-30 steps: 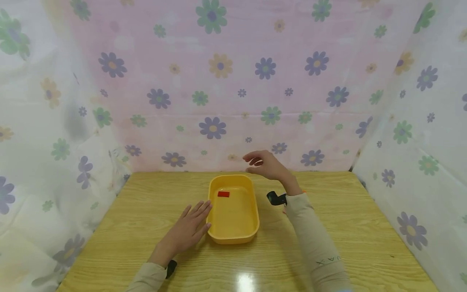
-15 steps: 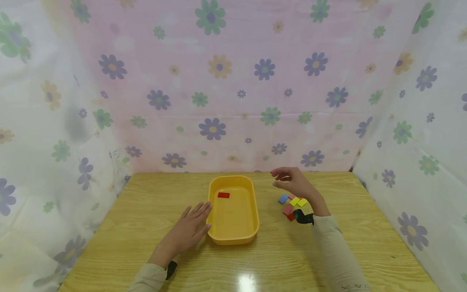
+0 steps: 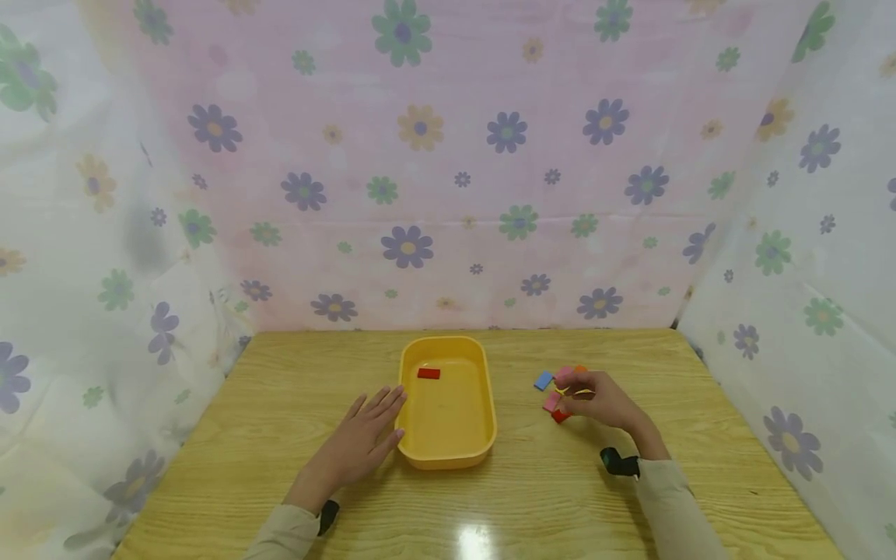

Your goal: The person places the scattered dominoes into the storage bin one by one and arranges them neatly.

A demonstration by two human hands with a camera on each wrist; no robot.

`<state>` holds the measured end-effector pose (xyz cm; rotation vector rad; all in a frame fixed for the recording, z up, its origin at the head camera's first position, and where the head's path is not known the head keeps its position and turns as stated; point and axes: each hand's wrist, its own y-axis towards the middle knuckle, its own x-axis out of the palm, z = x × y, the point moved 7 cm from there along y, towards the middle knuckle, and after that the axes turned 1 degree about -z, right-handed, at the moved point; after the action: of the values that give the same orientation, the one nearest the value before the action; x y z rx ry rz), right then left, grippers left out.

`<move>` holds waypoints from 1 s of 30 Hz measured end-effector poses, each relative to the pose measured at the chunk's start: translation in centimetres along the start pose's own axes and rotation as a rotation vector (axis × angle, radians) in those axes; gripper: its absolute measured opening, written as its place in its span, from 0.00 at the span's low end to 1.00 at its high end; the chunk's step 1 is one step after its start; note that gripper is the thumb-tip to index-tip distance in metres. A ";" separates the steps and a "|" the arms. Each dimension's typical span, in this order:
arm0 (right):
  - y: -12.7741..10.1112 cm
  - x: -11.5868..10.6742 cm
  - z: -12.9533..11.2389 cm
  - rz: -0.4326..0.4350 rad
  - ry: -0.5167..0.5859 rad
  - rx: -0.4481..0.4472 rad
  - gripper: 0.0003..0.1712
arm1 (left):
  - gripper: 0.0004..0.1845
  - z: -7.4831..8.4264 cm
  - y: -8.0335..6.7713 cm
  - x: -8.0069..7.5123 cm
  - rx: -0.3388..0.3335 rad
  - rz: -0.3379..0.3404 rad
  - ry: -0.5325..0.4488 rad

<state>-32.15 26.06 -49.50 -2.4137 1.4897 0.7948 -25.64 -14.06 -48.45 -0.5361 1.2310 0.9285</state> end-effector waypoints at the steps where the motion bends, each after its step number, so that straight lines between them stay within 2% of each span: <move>1: -0.3 0.1 0.3 -0.008 -0.001 0.005 0.23 | 0.33 0.0 0.0 0.0 0.002 0.002 0.001; 11: -1.6 0.1 1.6 -0.026 -0.081 0.061 0.24 | 0.33 0.1 0.1 -0.1 0.007 0.008 -0.011; 17: -1.5 0.1 2.0 -0.028 -0.111 0.068 0.24 | 0.33 0.0 0.0 0.0 0.000 0.002 -0.013; 30: -0.8 0.3 2.3 -0.032 -0.150 0.068 0.18 | 0.33 0.1 0.1 -0.1 0.010 0.022 -0.003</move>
<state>-32.11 27.25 -51.64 -2.2694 1.3948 0.8822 -25.62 -13.96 -48.33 -0.5137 1.2411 0.9410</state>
